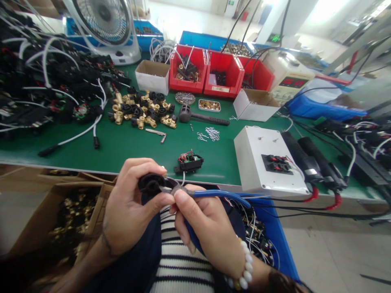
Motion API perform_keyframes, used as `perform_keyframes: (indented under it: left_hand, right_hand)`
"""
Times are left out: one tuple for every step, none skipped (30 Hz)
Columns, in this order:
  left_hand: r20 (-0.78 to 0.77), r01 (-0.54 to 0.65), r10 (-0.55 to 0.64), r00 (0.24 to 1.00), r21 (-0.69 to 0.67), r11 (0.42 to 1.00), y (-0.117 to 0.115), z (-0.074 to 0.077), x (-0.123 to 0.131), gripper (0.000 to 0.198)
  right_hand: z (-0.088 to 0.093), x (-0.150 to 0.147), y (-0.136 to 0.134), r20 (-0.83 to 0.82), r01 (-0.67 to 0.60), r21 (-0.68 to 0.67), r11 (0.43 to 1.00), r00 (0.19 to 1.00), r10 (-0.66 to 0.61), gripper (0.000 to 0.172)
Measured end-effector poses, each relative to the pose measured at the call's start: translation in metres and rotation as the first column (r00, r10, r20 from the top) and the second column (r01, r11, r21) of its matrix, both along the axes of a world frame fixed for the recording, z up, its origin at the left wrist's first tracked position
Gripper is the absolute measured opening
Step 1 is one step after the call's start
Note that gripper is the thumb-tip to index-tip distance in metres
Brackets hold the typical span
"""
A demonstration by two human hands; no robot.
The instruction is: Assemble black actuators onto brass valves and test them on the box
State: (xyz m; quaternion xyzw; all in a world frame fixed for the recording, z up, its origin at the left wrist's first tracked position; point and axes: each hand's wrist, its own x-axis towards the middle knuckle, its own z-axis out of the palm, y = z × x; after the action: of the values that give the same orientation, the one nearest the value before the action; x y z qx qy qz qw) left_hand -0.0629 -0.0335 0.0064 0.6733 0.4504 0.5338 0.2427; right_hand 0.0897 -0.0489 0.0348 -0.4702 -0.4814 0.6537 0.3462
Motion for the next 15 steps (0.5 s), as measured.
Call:
perform_keyframes:
  left_hand:
    - [-0.008, -0.019, 0.019, 1.0, 0.002, 1.0, 0.0, 0.0002, 0.0008, 0.03]
    - [-0.015, -0.037, 0.037, 0.999, 0.001, 0.999, 0.0, 0.0003, 0.0016, 0.03]
    - [-0.019, -0.052, 0.052, 0.998, -0.001, 0.999, 0.0, 0.0004, 0.0022, 0.03]
    - [-0.021, -0.066, 0.066, 0.998, -0.003, 0.998, 0.0, 0.0006, 0.0027, 0.03]
    - [-0.023, -0.074, 0.074, 0.997, -0.004, 0.997, 0.0, 0.0007, 0.0031, 0.03]
    - [-0.025, -0.08, 0.08, 0.997, -0.004, 0.997, -0.0001, 0.0007, 0.0035, 0.03]
    - [-0.026, -0.084, 0.084, 0.996, -0.001, 0.996, -0.0003, 0.0007, 0.0037, 0.03]
    - [-0.028, -0.089, 0.089, 0.996, 0.0, 0.996, -0.0007, 0.0006, 0.0039, 0.03]
    - [-0.027, -0.092, 0.093, 0.995, 0.003, 0.996, -0.0012, 0.0003, 0.0041, 0.03]
    - [-0.024, -0.094, 0.094, 0.995, 0.003, 0.996, -0.0017, -0.0002, 0.0044, 0.03]
    - [-0.018, -0.093, 0.093, 0.995, -0.002, 0.996, -0.0022, -0.0009, 0.0046, 0.03]
    - [-0.007, -0.089, 0.089, 0.996, -0.011, 0.996, -0.0025, -0.0018, 0.0048, 0.031]
    - [0.006, -0.079, 0.08, 0.997, -0.02, 0.997, -0.0027, -0.0027, 0.0049, 0.031]
    - [0.018, -0.067, 0.068, 0.998, -0.029, 0.997, -0.0026, -0.0036, 0.0049, 0.032]
    - [0.026, -0.056, 0.057, 0.998, -0.038, 0.998, -0.0023, -0.0043, 0.0048, 0.032]
  right_hand:
    - [-0.0004, -0.0005, 0.0006, 0.007, 0.006, 0.012, 1.0, 1.0, -0.006, 0.044]
    - [-0.0007, -0.0009, 0.0013, 0.011, 0.009, 0.019, 1.0, 1.0, -0.009, 0.044]
    - [-0.001, -0.001, 0.0019, 0.012, 0.011, 0.02, 1.0, 1.0, -0.011, 0.044]
    - [-0.0012, -0.0011, 0.0025, 0.009, 0.01, 0.016, 1.0, 1.0, -0.01, 0.044]
    - [-0.0013, -0.001, 0.0028, 0.006, 0.004, 0.009, 1.0, 1.0, -0.004, 0.044]
    - [-0.0013, -0.001, 0.0031, 0.003, -0.001, 0.002, 1.0, 1.0, 0.001, 0.043]
    - [-0.0014, -0.001, 0.0032, 0.006, -0.007, -0.002, 1.0, 1.0, 0.007, 0.043]
    - [-0.0013, -0.0011, 0.0032, 0.011, -0.009, 0.001, 1.0, 1.0, 0.009, 0.043]
    - [-0.0013, -0.0013, 0.0032, 0.017, -0.009, 0.006, 1.0, 1.0, 0.009, 0.043]
    - [-0.0014, -0.0015, 0.0033, 0.022, -0.005, 0.014, 1.0, 1.0, 0.005, 0.042]
    - [-0.0014, -0.0016, 0.0035, 0.025, -0.001, 0.023, 1.0, 1.0, 0.001, 0.042]
    - [-0.0015, -0.0017, 0.0038, 0.026, -0.001, 0.03, 1.0, 1.0, 0.0, 0.042]
    - [-0.0015, -0.0017, 0.0042, 0.027, -0.003, 0.035, 0.999, 1.0, 0.002, 0.042]
    - [-0.0015, -0.0016, 0.0047, 0.03, -0.005, 0.039, 0.999, 1.0, 0.004, 0.042]
    - [-0.0013, -0.0013, 0.0052, 0.035, -0.015, 0.037, 0.999, 0.999, 0.014, 0.043]
